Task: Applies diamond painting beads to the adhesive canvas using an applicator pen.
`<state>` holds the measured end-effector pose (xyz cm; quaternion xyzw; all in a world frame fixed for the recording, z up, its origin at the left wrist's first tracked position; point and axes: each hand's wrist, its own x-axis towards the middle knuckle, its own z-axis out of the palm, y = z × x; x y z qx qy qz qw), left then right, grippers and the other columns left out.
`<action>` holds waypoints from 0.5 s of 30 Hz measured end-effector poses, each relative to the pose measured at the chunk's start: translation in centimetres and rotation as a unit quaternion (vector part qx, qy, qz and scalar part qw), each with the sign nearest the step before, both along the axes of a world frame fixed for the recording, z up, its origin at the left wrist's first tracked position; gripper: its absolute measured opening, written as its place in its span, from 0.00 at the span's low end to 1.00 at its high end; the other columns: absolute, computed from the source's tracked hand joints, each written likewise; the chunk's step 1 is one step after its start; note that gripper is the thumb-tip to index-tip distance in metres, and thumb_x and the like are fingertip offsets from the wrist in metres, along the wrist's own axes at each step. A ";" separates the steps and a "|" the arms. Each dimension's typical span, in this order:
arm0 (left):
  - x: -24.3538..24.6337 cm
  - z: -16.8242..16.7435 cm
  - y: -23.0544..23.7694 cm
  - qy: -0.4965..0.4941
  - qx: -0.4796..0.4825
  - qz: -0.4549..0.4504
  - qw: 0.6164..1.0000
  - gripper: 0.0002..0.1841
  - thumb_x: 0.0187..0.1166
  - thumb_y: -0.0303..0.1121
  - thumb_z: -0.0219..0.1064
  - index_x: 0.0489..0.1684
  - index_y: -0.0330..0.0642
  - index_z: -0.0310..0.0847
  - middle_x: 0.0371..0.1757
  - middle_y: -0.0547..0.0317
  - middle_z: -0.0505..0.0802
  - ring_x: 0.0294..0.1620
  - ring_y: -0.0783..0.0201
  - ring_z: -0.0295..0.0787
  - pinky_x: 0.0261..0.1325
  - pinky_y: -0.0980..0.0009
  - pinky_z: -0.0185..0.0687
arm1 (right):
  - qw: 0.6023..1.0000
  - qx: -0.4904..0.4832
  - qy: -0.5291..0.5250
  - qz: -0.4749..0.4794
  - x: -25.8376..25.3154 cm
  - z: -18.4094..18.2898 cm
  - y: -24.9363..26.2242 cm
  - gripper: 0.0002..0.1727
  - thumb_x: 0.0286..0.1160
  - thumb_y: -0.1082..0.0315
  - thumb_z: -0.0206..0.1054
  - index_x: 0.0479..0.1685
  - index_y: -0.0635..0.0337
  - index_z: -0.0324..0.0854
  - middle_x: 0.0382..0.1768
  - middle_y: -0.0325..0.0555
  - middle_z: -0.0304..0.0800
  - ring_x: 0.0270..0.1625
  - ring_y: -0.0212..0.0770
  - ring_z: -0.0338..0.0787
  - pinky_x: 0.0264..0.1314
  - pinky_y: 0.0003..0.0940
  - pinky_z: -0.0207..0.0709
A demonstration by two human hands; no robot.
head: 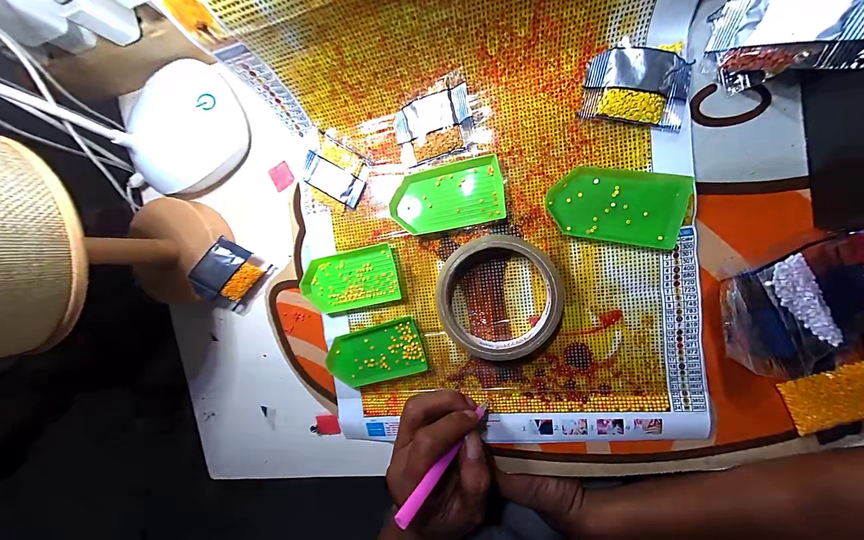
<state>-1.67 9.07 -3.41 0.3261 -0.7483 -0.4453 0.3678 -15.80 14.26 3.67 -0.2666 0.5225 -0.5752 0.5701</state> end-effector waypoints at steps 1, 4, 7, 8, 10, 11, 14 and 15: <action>0.0 0.0 0.0 -0.002 -0.001 0.001 1.000 0.11 0.74 0.37 0.68 0.49 0.47 0.88 0.53 0.58 0.89 0.54 0.60 0.89 0.57 0.65 0.87 | 1.000 -0.002 0.012 0.017 -0.2 -0.1 0.1 0.16 0.76 0.70 0.67 0.54 0.75 0.85 0.50 0.47 0.96 0.57 0.18 0.88 0.67 0.13 0.73; -0.2 0.0 0.0 -0.007 -0.007 0.001 1.000 0.10 0.73 0.37 0.69 0.48 0.47 0.88 0.52 0.58 0.90 0.54 0.60 0.88 0.57 0.65 0.87 | 0.997 0.007 0.029 0.068 -0.6 -0.7 0.3 0.19 0.76 0.66 0.68 0.58 0.74 0.84 0.53 0.45 0.95 0.60 0.17 0.87 0.68 0.12 0.72; -0.2 0.0 0.0 -0.012 -0.013 0.001 1.000 0.10 0.73 0.37 0.70 0.47 0.47 0.89 0.51 0.58 0.90 0.53 0.60 0.88 0.56 0.65 0.87 | 0.998 0.025 0.008 0.059 0.5 -3.7 2.1 0.22 0.73 0.65 0.73 0.60 0.72 0.82 0.54 0.42 0.93 0.61 0.15 0.85 0.68 0.10 0.72; -0.2 0.0 0.0 -0.015 -0.013 0.001 1.000 0.11 0.73 0.38 0.69 0.48 0.47 0.89 0.51 0.58 0.90 0.53 0.60 0.88 0.56 0.66 0.87 | 0.999 0.025 0.003 0.026 1.2 -5.0 3.1 0.21 0.71 0.66 0.76 0.56 0.74 0.83 0.51 0.43 0.94 0.60 0.19 0.87 0.68 0.13 0.75; -0.3 0.1 0.0 -0.017 -0.011 -0.001 1.000 0.11 0.73 0.38 0.69 0.48 0.46 0.88 0.51 0.58 0.90 0.54 0.60 0.88 0.57 0.66 0.86 | 0.987 0.148 -0.027 0.052 0.6 -3.9 3.0 0.20 0.67 0.68 0.78 0.55 0.70 0.85 0.50 0.40 0.95 0.59 0.18 0.87 0.71 0.17 0.75; -0.3 0.1 0.0 -0.017 -0.011 0.000 1.000 0.11 0.73 0.38 0.69 0.48 0.46 0.88 0.51 0.58 0.90 0.54 0.60 0.88 0.57 0.66 0.86 | 0.972 0.216 -0.040 0.084 -0.1 -2.8 2.2 0.20 0.66 0.69 0.79 0.56 0.68 0.86 0.50 0.37 0.94 0.59 0.16 0.85 0.72 0.16 0.73; -0.4 0.3 0.0 -0.020 -0.011 -0.003 1.000 0.11 0.73 0.38 0.69 0.48 0.46 0.88 0.51 0.58 0.90 0.54 0.60 0.88 0.57 0.66 0.86 | 1.000 0.023 -0.009 0.011 1.8 -6.6 4.6 0.24 0.73 0.58 0.75 0.58 0.69 0.84 0.52 0.37 0.94 0.63 0.18 0.86 0.73 0.18 0.75; -0.4 0.3 0.0 -0.020 -0.012 -0.004 1.000 0.11 0.73 0.38 0.69 0.48 0.46 0.88 0.51 0.58 0.90 0.54 0.60 0.88 0.57 0.66 0.86 | 1.000 0.008 -0.019 0.004 1.9 -6.7 4.4 0.24 0.73 0.56 0.75 0.59 0.67 0.83 0.53 0.35 0.94 0.63 0.18 0.86 0.72 0.17 0.75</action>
